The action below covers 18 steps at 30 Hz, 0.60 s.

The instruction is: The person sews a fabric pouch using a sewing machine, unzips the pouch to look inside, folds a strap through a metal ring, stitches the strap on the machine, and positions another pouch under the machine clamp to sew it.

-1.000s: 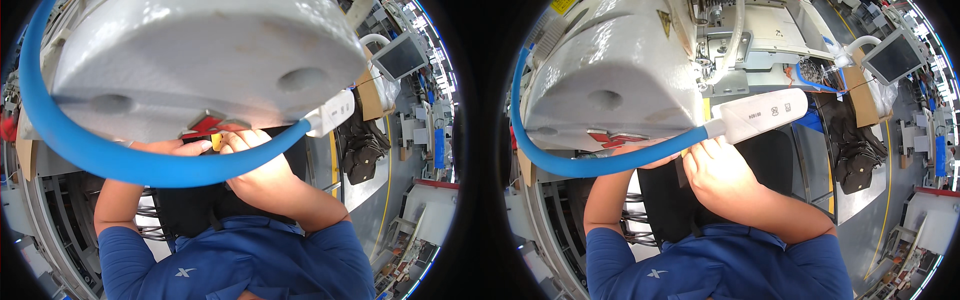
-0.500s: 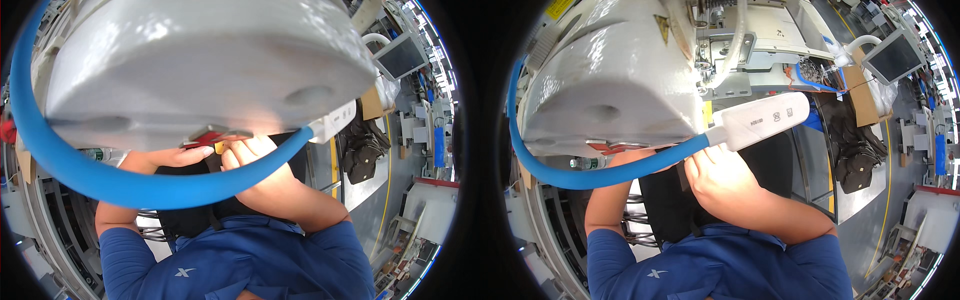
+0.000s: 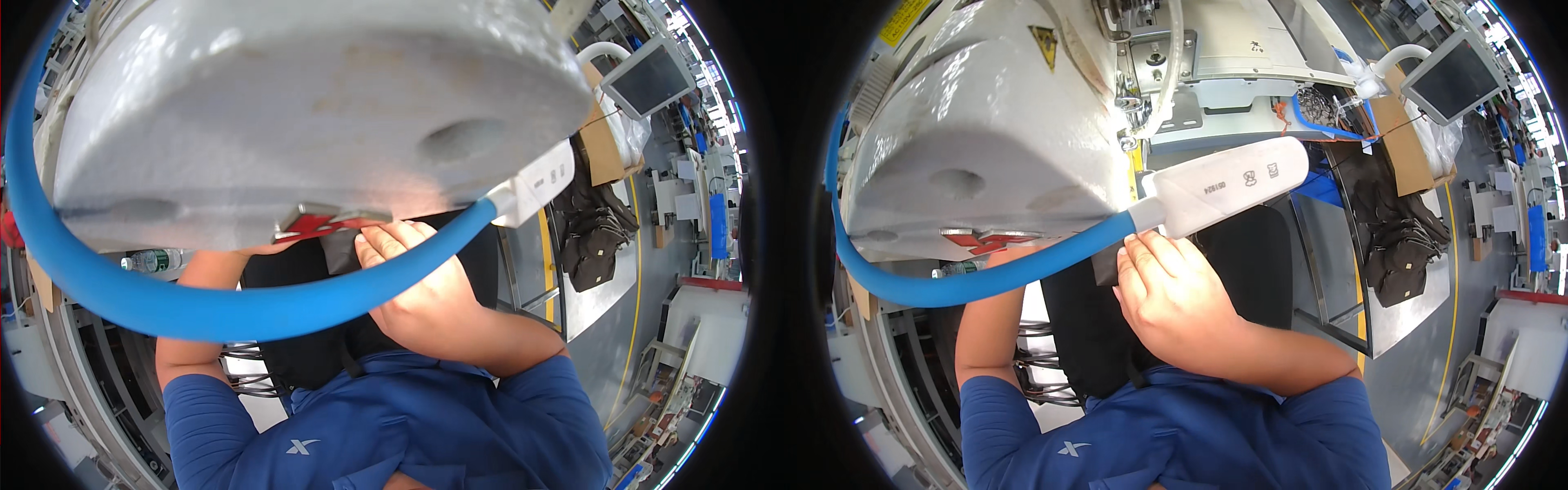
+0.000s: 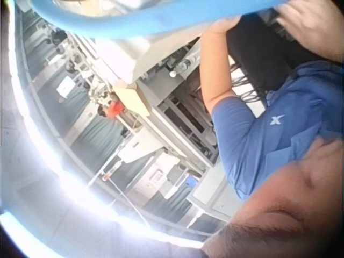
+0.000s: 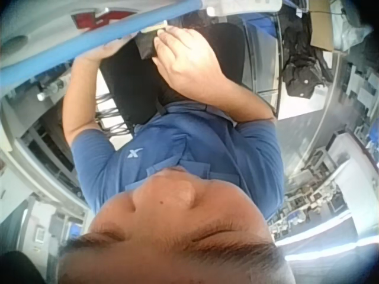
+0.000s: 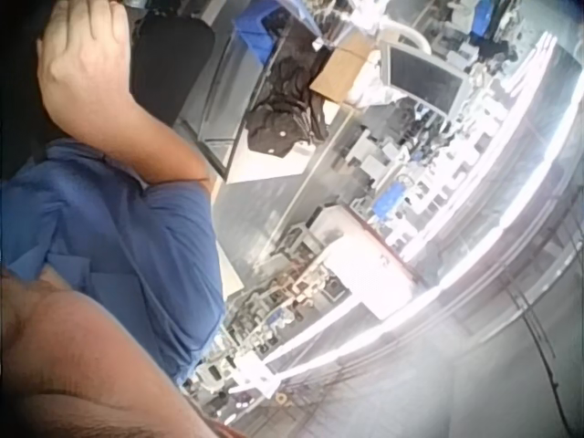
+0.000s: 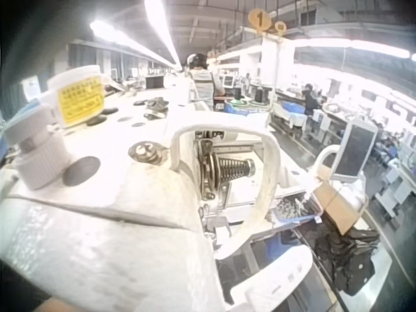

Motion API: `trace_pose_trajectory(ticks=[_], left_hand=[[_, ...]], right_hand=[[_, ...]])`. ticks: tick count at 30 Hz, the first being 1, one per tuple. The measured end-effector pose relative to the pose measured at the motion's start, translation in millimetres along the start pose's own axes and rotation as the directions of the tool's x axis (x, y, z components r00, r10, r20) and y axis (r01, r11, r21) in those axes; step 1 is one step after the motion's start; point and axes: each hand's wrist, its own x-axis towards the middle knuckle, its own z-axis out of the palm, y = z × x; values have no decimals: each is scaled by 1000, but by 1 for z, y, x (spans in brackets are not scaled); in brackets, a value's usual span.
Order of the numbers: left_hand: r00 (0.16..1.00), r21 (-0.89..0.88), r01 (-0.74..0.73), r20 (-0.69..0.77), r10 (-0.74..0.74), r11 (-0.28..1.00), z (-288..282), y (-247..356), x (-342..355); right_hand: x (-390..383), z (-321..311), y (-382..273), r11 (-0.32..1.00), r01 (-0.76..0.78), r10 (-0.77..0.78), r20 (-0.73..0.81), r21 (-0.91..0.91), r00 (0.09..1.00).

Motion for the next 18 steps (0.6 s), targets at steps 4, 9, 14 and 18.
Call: trace_pose_trajectory(ticks=[4, 9, 14, 18], left_hand=[[999, 34, -36, -7, 36, 999, -9, -7, 14], [997, 71, -71, -23, 72, 995, -4, -10, 2], [993, 106, -108, -39, 113, 988, -3, -17, -9], [987, 142, -143, -46, 151, 979, -19, -34, -56]], right_hand=[[3, -1, 1, 996, -51, 54, -39, 70, 998], [0, 7, -1, 997, -73, 74, 15, -40, 997], [4, 8, -2, 998, -30, 30, -3, -58, 1000], [5, 5, -1, 998, -21, 21, 2, -64, 1000]])
